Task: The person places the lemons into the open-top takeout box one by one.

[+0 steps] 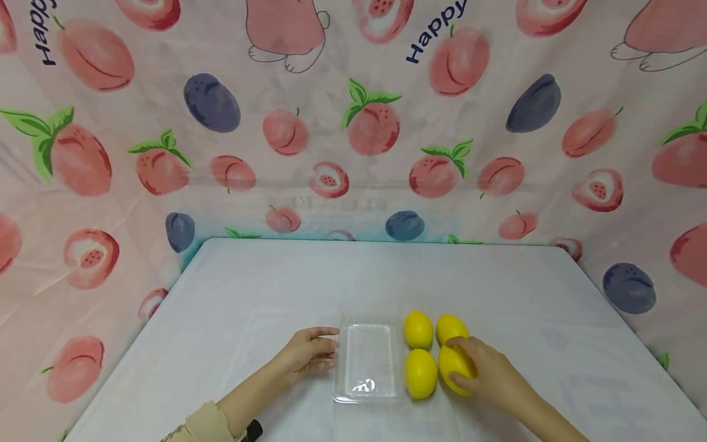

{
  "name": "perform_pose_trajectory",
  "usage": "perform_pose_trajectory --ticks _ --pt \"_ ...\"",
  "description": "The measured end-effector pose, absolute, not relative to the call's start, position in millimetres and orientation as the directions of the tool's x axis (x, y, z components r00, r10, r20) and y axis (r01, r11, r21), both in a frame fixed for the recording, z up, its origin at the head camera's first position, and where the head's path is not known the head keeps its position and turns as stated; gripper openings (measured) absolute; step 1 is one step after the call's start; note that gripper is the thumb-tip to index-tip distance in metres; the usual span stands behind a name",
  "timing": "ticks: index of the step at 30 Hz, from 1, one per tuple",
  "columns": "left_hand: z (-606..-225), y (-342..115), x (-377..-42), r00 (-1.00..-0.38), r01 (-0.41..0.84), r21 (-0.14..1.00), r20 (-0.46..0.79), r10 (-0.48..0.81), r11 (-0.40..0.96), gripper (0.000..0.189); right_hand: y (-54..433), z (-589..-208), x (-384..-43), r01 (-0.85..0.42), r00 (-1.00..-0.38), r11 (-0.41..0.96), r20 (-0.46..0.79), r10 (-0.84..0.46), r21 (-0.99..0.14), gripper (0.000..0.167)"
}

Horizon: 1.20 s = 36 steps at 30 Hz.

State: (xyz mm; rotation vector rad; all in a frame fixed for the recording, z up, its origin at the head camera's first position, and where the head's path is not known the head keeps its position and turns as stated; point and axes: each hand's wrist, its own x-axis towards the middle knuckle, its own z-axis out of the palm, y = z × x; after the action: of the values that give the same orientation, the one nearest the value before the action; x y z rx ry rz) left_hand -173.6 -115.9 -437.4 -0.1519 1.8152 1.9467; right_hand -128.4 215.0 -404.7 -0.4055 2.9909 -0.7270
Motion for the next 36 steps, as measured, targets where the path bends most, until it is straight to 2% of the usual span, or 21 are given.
perform_pose_trajectory --ticks 10,22,36 --pt "-438.3 -116.6 -172.4 -0.881 -0.407 0.913 -0.390 0.267 -0.008 0.048 214.0 -387.7 -137.7 -0.225 -0.964 0.845 -0.014 -0.265 -0.485 0.048" --pt "-437.8 -117.6 -173.4 -0.881 -0.404 0.915 -0.387 0.273 -0.006 0.048 210.0 -379.2 -152.7 -0.307 -0.945 0.801 0.061 -0.323 -0.514 0.043" --pt "-435.0 -114.5 -174.2 -0.881 -0.407 0.913 -0.399 0.255 0.024 0.046 192.0 -377.5 -167.6 -0.255 -0.949 0.707 0.030 -0.314 -0.660 0.042"
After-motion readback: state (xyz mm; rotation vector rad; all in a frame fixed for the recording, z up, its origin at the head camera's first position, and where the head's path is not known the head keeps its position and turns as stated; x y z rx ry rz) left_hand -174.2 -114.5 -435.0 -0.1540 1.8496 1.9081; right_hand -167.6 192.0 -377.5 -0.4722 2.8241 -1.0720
